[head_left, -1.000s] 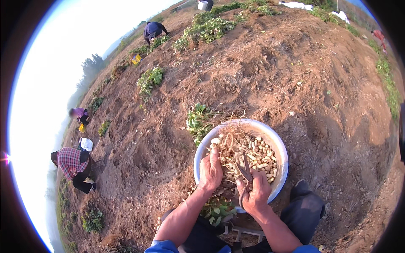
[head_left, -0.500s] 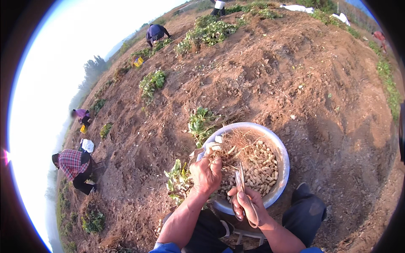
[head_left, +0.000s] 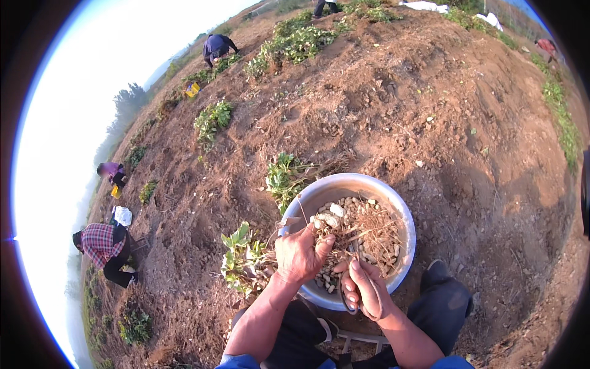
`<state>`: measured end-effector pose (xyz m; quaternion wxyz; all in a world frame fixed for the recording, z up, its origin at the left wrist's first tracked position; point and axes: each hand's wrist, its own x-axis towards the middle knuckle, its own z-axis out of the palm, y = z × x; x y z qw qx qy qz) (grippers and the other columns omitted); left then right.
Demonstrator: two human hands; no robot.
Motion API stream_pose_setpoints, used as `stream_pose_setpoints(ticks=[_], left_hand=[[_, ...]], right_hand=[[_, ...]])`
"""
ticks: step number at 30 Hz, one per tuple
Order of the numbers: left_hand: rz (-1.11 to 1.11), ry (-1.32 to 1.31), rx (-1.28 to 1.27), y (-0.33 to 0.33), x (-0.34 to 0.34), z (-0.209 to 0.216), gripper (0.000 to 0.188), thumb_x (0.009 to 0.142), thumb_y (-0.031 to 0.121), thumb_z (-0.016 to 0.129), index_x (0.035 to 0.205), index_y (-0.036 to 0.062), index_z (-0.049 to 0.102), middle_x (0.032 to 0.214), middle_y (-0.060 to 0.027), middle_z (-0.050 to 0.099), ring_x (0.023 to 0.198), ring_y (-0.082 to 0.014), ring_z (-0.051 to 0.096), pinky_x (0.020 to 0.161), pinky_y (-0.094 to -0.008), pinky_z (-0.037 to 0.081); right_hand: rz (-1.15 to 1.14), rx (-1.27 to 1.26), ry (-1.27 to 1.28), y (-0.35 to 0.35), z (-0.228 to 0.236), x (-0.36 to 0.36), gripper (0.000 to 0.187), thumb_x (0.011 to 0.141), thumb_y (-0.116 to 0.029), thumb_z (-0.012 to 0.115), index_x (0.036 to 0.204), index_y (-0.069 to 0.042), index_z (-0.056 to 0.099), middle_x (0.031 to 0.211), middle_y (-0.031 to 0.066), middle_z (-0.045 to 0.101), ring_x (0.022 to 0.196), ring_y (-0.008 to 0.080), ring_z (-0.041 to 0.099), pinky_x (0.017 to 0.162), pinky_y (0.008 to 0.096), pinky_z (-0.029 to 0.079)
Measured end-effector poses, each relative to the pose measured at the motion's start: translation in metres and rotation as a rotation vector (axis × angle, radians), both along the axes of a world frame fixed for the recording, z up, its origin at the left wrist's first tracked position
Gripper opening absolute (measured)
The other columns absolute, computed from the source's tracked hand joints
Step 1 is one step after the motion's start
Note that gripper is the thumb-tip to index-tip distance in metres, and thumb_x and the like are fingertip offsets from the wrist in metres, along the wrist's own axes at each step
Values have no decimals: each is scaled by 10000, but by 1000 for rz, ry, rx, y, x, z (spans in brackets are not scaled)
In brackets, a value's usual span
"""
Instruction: The person sits in a field and removes peanut pods from uprooted peanut plants by hand, placing the pods into a white bowl. The person repeatedly picks up plants, strips the pods, and discards the stems.
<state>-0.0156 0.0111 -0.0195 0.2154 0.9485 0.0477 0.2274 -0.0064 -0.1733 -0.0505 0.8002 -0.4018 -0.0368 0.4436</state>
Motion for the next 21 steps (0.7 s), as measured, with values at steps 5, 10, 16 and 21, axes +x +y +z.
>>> stream_pose_setpoints(ticks=[5,10,16,21], left_hand=[[-6,84,-43,5,-3,-3,382,929,464,558,1027,112,671,680,-120,654,618,-338,646,607,-436,510],[-46,219,-234,21,-3,4,476,960,495,495,1043,55,657,737,-192,643,756,-412,627,736,-474,495],[-149,495,-890,64,3,-12,620,1033,477,382,1317,-61,498,1190,-117,611,1106,-175,510,992,-322,394],[-142,433,-920,90,-1,-47,575,1020,484,422,1256,-30,525,1060,-39,600,943,-107,497,821,-275,419]], right_hand=[[63,32,94,-4,3,1,450,1020,-445,444,1062,-13,565,663,-48,421,471,28,370,408,190,328],[-15,-72,87,-6,-1,7,402,1005,-460,474,1068,-68,530,670,-41,433,471,41,376,422,197,324],[49,-45,-33,-18,7,6,374,984,-422,550,1038,-57,489,659,10,485,479,72,455,441,229,414],[191,5,56,-18,11,-4,441,999,-446,498,1088,-17,544,737,59,606,553,119,583,510,247,496]])
